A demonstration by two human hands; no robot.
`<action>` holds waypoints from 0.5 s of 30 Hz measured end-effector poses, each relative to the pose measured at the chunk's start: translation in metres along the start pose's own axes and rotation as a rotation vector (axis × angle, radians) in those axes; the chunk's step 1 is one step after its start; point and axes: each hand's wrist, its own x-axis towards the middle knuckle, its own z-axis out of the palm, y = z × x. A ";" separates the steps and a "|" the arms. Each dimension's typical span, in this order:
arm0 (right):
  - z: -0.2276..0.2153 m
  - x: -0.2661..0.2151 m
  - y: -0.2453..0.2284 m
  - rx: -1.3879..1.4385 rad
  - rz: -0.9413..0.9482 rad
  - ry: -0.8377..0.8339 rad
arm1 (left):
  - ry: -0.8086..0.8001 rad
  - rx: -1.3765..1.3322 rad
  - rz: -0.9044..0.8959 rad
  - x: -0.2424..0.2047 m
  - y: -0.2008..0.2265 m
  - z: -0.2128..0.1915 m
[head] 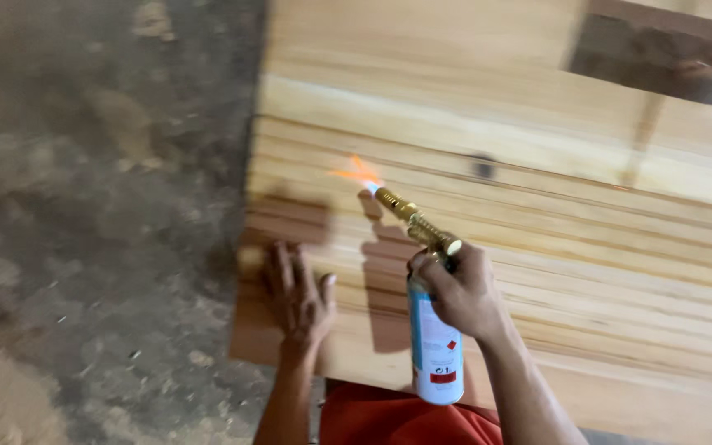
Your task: The person uses a handheld blowtorch to char the surface of a large wooden board. They move the flame across the wood in sweeping motions, creating darkened lines and spots on the surface.
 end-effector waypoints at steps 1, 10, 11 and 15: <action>0.017 0.004 -0.010 0.019 -0.015 -0.013 | -0.009 -0.005 -0.008 0.003 -0.006 0.002; 0.113 0.038 -0.038 0.078 -0.059 -0.051 | -0.099 0.090 -0.005 0.010 -0.020 0.004; 0.116 0.040 -0.038 0.086 -0.046 -0.044 | -0.072 0.089 0.003 0.010 -0.020 0.003; 0.096 0.034 -0.027 -0.040 -0.122 0.017 | 0.137 0.005 0.061 0.013 -0.020 0.000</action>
